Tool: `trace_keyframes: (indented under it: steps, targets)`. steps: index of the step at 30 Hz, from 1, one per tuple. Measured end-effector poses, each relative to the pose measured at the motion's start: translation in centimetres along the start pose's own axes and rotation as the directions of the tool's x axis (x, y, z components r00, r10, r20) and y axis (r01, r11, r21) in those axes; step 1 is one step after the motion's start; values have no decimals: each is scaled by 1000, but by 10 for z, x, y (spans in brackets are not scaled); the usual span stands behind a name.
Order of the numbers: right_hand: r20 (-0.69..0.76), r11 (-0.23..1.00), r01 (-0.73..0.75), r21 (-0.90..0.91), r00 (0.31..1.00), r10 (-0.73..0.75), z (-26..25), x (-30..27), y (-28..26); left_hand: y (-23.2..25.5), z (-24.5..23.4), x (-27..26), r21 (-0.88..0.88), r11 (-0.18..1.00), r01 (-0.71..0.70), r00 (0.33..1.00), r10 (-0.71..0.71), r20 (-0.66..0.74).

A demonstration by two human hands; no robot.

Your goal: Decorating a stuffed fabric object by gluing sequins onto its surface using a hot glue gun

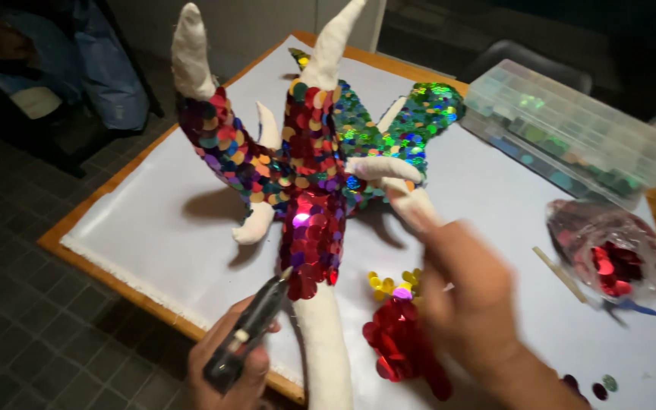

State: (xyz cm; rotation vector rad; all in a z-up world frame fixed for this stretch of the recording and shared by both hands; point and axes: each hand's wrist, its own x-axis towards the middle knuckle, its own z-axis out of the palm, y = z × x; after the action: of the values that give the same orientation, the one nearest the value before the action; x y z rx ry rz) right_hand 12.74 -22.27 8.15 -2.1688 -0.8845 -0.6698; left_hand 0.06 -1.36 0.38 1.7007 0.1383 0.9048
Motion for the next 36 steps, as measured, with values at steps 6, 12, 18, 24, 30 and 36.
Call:
trace_keyframes:
  steps: [6, 12, 18, 24, 30, 36]
  targets:
    - [109, 938, -342, -56, 932, 346, -40, -4, 38, -9, -28, -22, 89, 938, 334, 932, -342, 115]
    - [574, 908, -366, -204, 707, 414, -38, -45, 79, 10, -21, -25, 204, 972, 121, 984, -144, 104]
    - [664, 990, -75, -119, 735, 135, -33, -60, 77, 22, -2, -24, 50, 996, 79, 991, -84, 107]
    - [543, 999, 11, 44, 839, -33, -29, -59, 89, 18, -1, -28, 18, 1000, -12, 999, 11, 42]
    - [411, 813, -566, 133, 778, 475, -32, -44, 38, -2, -14, -30, -65, 998, -18, 995, 25, 96]
    - [444, 720, -554, 418, 816, 370, -26, -49, 24, 12, -13, -30, 149, 980, 133, 982, -151, 117]
